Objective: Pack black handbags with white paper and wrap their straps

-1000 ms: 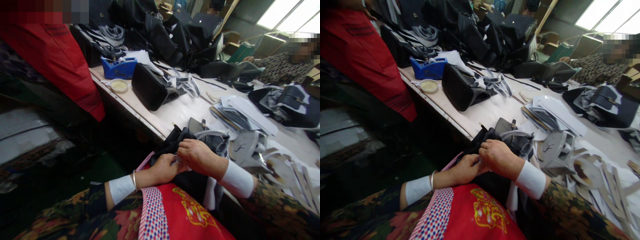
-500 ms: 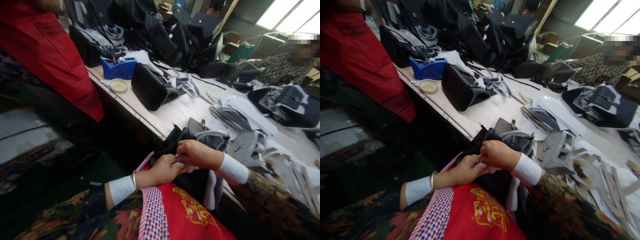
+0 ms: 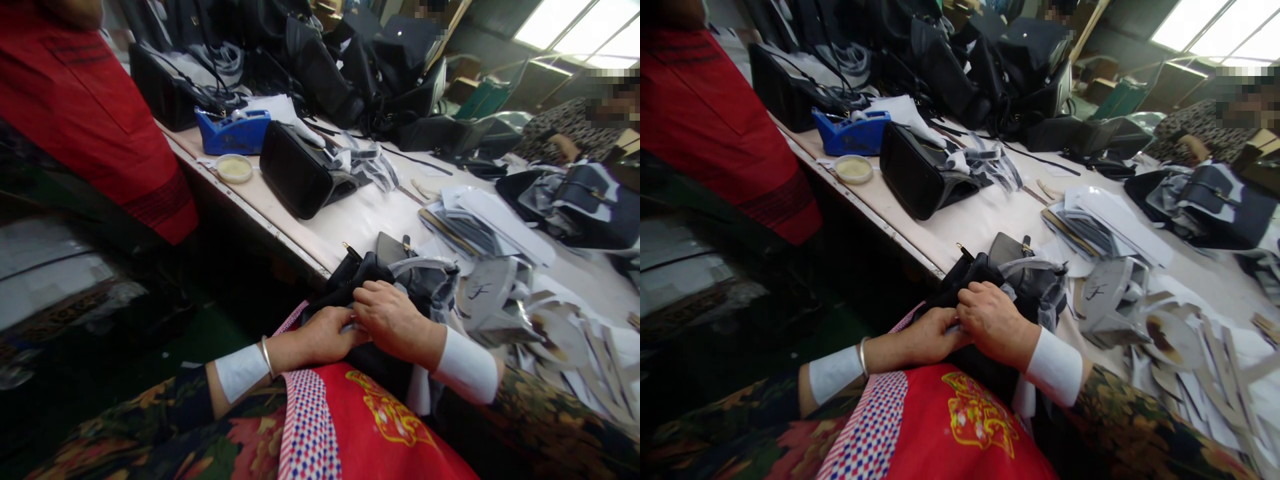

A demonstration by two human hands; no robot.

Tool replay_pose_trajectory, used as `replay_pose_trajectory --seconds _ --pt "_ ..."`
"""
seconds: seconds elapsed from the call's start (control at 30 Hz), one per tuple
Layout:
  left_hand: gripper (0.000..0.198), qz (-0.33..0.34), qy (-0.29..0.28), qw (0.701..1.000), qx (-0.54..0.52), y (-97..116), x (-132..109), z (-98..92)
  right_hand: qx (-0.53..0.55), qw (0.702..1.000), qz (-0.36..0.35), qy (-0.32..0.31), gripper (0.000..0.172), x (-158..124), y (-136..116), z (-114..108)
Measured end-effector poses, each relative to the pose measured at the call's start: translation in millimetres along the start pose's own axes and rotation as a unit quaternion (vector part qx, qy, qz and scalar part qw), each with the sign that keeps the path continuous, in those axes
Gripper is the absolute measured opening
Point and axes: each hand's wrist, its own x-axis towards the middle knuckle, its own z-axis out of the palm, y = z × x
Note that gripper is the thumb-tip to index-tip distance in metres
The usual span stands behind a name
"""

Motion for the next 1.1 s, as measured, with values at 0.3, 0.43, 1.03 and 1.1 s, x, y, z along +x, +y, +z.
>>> replay_pose_trajectory --seconds 0.3,0.43,1.03,1.1 --pt "0.038 -0.037 0.011 0.997 -0.068 -2.2 2.0 3.2 0.034 0.994 0.038 0.095 0.017 -17.2 -8.5 10.0" --pt "0.043 -0.088 0.002 0.989 -0.117 -0.6 1.9 1.2 0.016 0.993 0.059 0.096 0.011 -31.9 -18.3 14.4" --pt "0.043 -0.079 -0.036 0.990 -0.113 -0.5 1.8 -12.0 0.273 0.939 0.164 0.130 0.025 -7.9 14.1 -30.8" --pt "0.039 -0.077 -0.053 0.990 -0.109 -5.5 5.1 -17.1 0.337 0.894 0.244 0.168 0.032 24.2 45.7 -51.1"
